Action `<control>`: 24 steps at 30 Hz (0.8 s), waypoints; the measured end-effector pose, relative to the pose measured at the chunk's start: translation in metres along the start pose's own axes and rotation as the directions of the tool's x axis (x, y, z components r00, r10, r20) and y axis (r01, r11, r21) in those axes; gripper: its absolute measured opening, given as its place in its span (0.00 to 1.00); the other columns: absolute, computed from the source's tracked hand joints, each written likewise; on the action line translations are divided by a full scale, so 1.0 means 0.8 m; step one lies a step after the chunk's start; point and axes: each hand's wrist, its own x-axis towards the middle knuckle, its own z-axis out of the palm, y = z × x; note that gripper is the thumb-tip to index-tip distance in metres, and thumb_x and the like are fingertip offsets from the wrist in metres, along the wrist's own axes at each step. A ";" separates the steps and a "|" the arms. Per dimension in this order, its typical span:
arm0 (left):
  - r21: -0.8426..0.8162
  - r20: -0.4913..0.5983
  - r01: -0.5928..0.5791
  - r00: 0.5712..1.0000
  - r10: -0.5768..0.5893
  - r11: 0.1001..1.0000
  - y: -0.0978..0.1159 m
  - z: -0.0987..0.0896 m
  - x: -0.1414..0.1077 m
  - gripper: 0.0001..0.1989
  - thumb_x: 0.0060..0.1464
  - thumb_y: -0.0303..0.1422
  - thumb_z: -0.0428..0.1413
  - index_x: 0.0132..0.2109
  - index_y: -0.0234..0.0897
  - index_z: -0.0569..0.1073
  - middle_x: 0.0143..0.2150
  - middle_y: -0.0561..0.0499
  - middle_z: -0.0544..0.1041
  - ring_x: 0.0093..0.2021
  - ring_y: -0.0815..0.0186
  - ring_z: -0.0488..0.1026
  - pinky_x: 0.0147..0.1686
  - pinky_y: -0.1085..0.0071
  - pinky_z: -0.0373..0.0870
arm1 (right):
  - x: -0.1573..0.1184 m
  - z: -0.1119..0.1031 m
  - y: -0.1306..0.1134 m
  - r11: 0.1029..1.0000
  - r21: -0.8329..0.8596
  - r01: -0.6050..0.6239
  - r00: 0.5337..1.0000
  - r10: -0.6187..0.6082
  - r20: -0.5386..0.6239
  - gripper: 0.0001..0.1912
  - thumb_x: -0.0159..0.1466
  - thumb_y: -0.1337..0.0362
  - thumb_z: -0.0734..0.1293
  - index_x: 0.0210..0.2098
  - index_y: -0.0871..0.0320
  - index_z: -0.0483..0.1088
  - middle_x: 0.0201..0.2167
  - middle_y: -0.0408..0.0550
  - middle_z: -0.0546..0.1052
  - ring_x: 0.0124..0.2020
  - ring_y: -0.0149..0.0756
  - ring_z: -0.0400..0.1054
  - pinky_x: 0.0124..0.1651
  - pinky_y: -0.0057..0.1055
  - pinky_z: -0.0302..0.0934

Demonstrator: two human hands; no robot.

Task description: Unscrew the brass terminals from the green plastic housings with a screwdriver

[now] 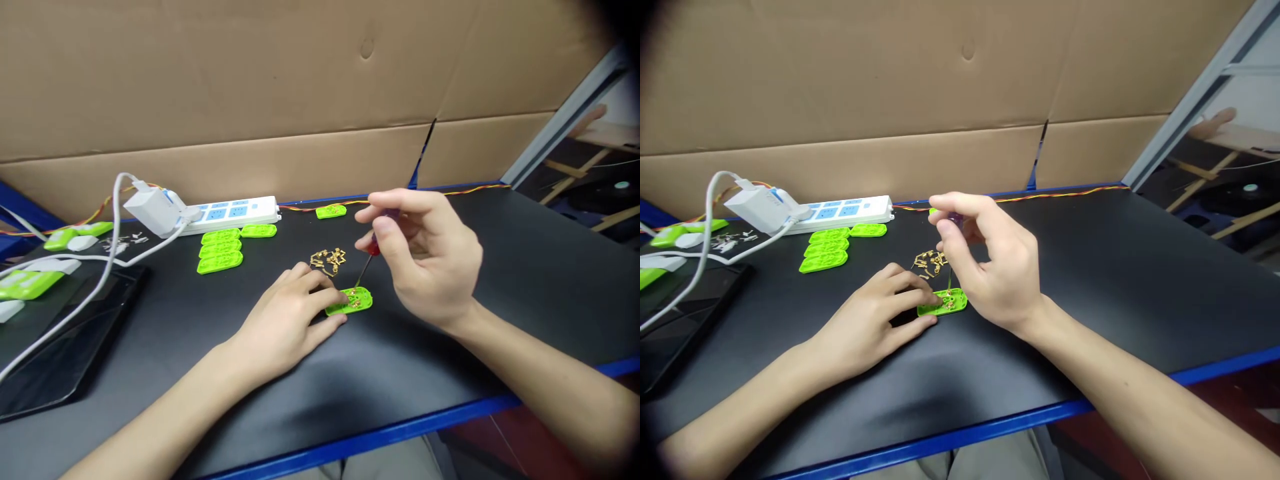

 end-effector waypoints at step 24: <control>0.012 -0.006 -0.007 1.000 0.007 1.000 0.001 0.000 -0.002 0.09 0.63 0.38 0.54 0.45 0.43 0.77 0.43 0.51 0.75 0.45 0.60 0.65 0.46 0.60 0.66 | 0.000 -0.004 -0.009 0.998 0.015 -0.066 0.990 0.064 0.122 0.12 0.69 0.67 0.59 0.48 0.55 0.70 0.43 0.46 0.78 0.39 0.31 0.75 0.40 0.34 0.75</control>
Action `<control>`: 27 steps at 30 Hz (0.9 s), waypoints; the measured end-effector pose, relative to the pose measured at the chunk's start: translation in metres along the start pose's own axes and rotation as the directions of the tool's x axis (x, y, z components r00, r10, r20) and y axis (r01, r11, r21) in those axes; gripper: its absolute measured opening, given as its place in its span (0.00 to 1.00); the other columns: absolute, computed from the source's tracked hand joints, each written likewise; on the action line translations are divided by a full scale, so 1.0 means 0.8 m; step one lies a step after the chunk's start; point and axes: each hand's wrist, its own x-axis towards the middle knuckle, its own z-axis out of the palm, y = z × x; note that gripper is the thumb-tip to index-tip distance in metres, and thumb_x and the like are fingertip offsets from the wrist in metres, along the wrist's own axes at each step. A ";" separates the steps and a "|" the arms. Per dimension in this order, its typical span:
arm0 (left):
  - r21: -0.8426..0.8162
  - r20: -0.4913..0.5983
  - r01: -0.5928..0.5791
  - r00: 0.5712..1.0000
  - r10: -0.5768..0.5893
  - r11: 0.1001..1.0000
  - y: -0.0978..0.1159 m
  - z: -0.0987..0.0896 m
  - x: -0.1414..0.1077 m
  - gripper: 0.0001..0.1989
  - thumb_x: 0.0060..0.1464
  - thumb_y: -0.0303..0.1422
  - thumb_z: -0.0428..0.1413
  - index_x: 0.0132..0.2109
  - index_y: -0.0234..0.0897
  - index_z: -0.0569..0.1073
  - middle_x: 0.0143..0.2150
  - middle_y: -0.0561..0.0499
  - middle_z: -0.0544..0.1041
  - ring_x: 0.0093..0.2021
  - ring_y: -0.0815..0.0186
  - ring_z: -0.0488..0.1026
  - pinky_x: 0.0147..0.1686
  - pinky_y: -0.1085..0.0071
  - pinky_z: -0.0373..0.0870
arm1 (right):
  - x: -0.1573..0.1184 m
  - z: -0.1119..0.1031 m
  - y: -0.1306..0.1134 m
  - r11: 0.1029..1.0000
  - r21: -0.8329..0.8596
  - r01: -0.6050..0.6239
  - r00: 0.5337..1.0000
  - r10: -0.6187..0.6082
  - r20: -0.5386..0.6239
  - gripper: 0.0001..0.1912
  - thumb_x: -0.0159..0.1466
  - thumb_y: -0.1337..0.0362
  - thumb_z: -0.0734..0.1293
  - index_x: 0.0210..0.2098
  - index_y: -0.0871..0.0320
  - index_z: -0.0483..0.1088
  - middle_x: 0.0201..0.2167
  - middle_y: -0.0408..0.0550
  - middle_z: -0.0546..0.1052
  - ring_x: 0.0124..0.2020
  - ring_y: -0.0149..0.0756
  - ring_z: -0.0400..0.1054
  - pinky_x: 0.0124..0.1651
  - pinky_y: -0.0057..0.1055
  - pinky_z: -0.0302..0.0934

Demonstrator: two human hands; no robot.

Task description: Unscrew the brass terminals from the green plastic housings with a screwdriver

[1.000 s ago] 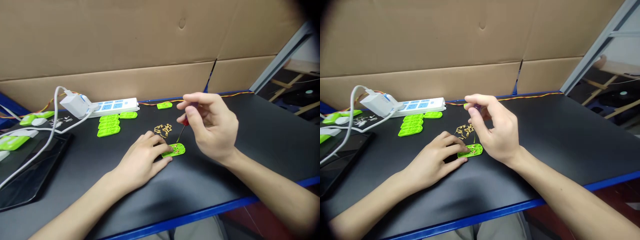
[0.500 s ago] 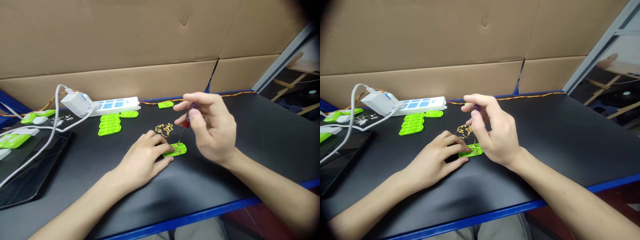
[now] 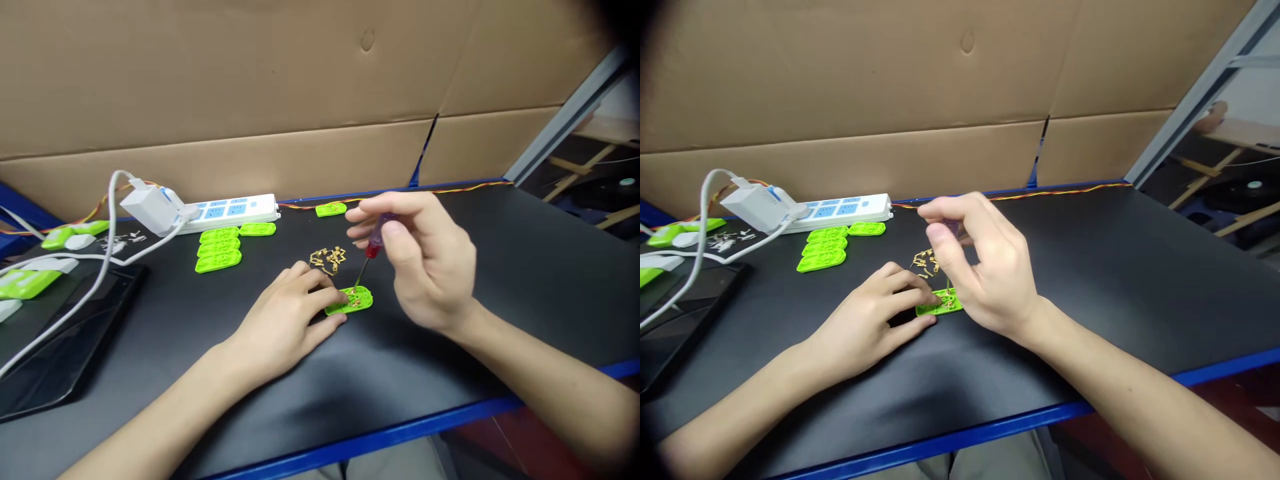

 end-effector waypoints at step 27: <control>-0.002 -0.009 -0.005 1.000 0.005 1.000 -0.001 -0.002 0.001 0.10 0.62 0.37 0.55 0.46 0.43 0.78 0.44 0.51 0.77 0.45 0.60 0.66 0.47 0.60 0.67 | 0.002 0.006 0.009 1.000 -0.013 -0.004 0.993 0.003 -0.117 0.09 0.68 0.65 0.62 0.47 0.51 0.71 0.42 0.42 0.79 0.33 0.28 0.76 0.38 0.30 0.73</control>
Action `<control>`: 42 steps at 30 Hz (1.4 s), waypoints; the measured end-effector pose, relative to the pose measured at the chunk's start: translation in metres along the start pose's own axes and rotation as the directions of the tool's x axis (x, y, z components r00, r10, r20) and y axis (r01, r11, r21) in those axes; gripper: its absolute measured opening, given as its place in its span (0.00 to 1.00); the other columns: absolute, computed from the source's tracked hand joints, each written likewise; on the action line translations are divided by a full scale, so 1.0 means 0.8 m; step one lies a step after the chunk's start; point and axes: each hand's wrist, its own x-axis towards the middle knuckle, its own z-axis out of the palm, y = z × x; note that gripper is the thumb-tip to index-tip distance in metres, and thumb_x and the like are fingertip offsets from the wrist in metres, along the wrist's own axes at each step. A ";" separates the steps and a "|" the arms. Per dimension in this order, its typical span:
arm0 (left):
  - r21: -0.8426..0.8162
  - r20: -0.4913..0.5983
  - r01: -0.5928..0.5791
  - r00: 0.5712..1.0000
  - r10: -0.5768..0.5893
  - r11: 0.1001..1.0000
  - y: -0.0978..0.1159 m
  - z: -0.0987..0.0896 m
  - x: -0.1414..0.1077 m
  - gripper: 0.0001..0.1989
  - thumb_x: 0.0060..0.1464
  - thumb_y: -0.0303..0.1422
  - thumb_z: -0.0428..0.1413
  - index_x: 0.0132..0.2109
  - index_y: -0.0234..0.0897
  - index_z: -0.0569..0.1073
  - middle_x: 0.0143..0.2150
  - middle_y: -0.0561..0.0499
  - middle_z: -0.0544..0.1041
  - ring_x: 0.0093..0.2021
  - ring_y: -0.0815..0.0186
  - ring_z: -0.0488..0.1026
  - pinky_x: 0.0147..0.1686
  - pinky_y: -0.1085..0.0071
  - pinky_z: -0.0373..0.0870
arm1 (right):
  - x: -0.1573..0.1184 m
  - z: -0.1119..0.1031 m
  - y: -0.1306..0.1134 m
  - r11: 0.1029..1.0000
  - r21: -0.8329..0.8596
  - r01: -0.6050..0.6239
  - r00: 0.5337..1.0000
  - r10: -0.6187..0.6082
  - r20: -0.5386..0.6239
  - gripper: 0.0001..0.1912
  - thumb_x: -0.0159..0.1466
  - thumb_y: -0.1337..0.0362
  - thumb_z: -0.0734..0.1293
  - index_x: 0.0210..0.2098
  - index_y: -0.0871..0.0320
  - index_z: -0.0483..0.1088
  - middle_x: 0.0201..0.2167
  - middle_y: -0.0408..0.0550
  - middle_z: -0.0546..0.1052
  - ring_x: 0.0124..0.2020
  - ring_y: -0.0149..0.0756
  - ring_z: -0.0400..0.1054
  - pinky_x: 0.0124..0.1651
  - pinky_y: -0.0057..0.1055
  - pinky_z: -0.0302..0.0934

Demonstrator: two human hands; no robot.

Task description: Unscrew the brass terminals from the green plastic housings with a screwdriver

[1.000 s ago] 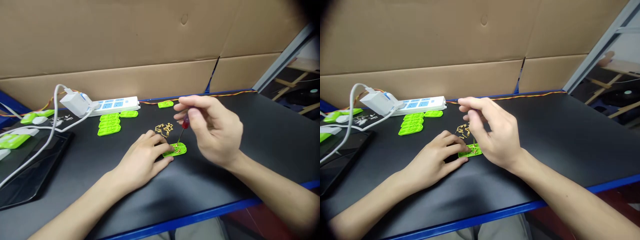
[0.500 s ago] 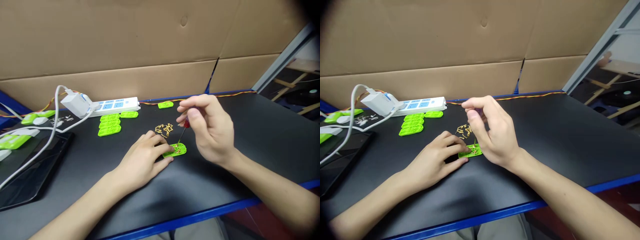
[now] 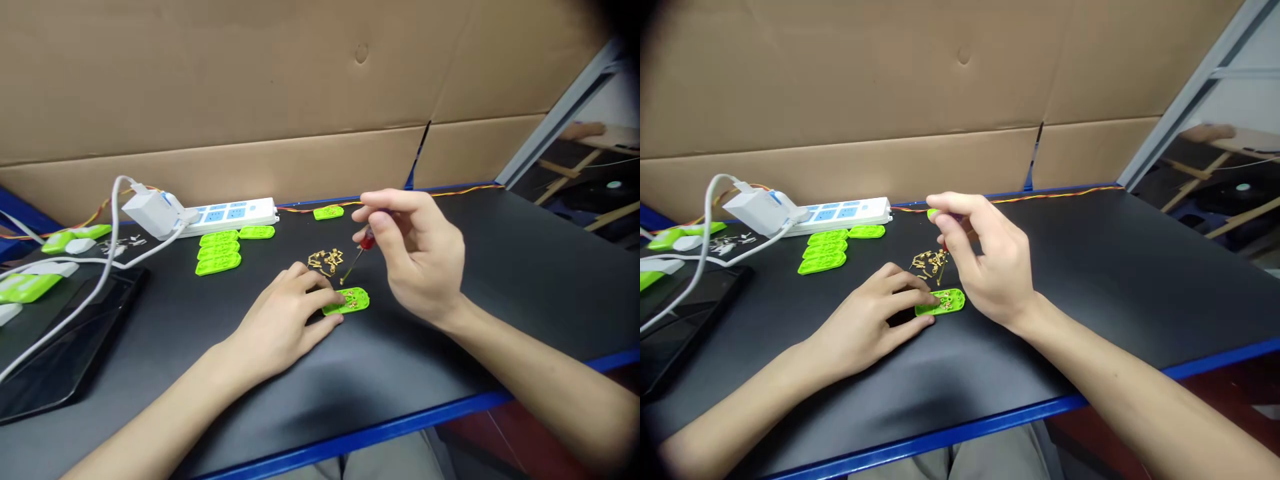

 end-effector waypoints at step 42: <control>0.031 -0.012 0.000 1.000 0.000 1.000 -0.008 -0.005 0.006 0.17 0.56 0.45 0.59 0.47 0.39 0.76 0.43 0.48 0.77 0.45 0.58 0.65 0.46 0.59 0.66 | 0.001 -0.006 0.000 0.982 -0.102 0.160 0.982 -0.147 0.122 0.08 0.69 0.66 0.61 0.45 0.54 0.70 0.37 0.44 0.78 0.31 0.28 0.72 0.35 0.30 0.69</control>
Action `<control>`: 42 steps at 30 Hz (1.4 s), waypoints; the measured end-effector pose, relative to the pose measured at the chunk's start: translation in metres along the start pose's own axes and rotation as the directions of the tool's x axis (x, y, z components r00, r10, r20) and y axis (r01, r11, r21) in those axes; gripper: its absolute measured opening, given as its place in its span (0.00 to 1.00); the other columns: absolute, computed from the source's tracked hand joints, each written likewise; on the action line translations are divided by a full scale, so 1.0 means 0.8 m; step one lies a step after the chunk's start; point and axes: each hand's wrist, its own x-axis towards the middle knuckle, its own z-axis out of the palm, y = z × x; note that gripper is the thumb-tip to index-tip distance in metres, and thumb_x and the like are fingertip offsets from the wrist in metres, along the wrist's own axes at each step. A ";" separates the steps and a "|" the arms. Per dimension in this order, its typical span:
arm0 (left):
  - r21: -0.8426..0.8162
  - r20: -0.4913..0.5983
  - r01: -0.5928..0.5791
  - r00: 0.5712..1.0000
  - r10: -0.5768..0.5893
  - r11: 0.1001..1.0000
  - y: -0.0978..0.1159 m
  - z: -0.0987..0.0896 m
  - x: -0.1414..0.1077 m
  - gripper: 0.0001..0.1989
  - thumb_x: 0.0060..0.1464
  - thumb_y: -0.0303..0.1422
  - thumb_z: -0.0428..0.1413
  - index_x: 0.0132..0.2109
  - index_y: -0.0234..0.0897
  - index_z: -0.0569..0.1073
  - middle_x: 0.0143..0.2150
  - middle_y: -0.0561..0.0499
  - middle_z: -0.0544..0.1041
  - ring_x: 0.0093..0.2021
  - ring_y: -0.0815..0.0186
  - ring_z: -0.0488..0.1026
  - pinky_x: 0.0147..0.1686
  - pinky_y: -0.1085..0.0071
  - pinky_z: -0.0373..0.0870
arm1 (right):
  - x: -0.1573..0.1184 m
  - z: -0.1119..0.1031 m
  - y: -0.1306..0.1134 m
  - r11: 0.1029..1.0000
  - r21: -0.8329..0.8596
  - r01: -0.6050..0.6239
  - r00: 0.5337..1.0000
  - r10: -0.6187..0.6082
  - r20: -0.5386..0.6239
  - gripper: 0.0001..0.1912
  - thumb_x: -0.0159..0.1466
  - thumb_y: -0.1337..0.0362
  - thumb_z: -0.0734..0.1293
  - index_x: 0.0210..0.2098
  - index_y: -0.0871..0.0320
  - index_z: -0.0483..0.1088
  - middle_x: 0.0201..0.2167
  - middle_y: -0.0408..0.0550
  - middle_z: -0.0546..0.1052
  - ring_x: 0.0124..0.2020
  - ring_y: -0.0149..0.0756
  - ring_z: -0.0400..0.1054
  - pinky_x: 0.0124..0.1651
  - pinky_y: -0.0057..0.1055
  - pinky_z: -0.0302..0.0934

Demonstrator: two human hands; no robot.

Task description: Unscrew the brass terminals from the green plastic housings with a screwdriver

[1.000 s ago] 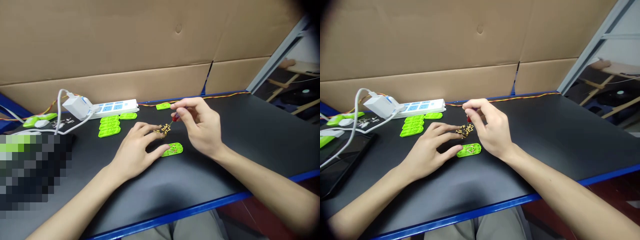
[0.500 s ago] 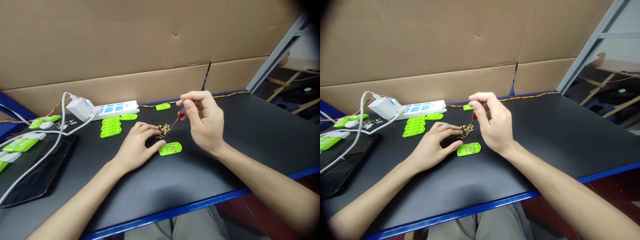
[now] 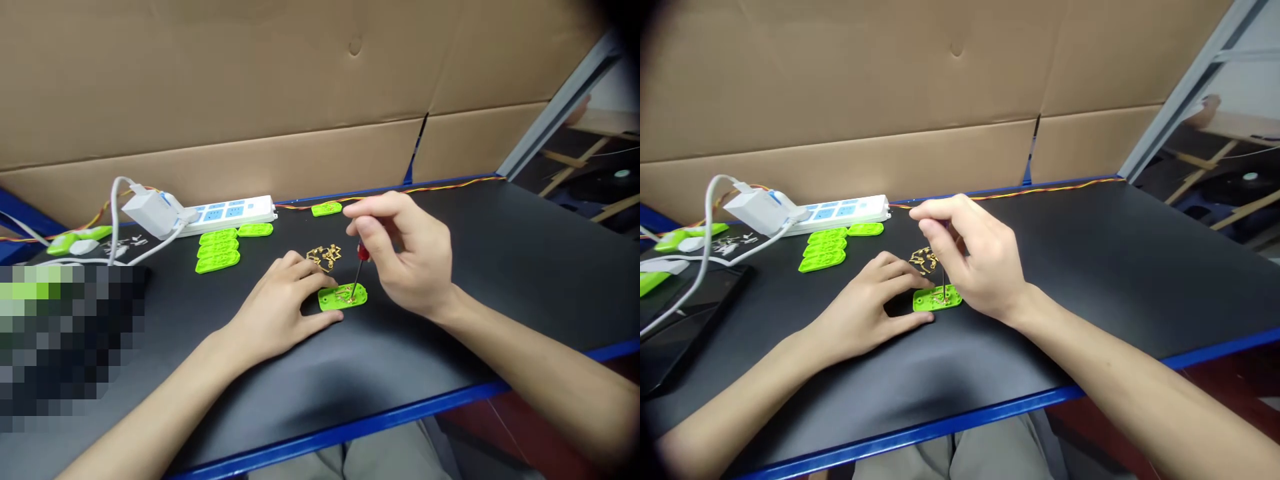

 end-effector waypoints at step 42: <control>-0.014 0.020 0.007 1.000 -0.006 1.000 -0.001 0.002 0.002 0.16 0.59 0.41 0.57 0.50 0.39 0.76 0.48 0.47 0.76 0.47 0.57 0.65 0.51 0.57 0.65 | 0.002 -0.003 -0.009 0.987 0.118 0.112 0.993 -0.116 0.019 0.07 0.62 0.66 0.69 0.41 0.55 0.74 0.36 0.45 0.76 0.35 0.30 0.72 0.33 0.29 0.71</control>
